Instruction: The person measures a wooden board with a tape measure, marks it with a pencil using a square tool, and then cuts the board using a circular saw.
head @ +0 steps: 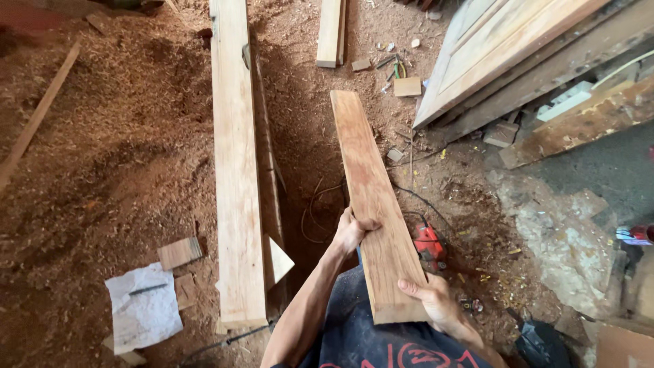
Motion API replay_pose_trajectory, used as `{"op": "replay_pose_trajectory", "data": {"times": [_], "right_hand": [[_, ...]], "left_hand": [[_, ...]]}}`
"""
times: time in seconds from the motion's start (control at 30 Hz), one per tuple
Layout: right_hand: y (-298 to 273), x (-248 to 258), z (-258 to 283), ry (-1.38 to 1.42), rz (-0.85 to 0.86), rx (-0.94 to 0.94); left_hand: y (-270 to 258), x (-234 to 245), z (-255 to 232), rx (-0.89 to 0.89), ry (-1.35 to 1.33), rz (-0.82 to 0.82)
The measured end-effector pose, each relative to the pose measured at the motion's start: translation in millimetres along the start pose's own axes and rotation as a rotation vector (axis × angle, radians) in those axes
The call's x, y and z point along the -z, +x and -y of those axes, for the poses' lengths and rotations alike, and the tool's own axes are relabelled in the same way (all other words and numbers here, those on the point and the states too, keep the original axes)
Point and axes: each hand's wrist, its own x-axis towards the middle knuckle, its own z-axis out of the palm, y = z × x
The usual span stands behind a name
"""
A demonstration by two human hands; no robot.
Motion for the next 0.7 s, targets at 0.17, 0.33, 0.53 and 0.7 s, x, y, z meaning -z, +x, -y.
{"op": "replay_pose_trajectory", "data": {"times": [0.17,0.33,0.53,0.7], "right_hand": [[64,0,29,0.087,-0.049,-0.022],[167,-9,99,0.035,-0.059,-0.034],[321,-7,224,0.104,-0.076,-0.238],[430,1,345,-0.128,-0.169,-0.189]], "left_hand": [[44,15,-30,0.168,0.26,-0.023],[102,65,-129,-0.328,0.79,-0.536],[210,189,-245,-0.5,1.897,-1.35],[231,237,-224,0.239,2.044,-1.023]]}}
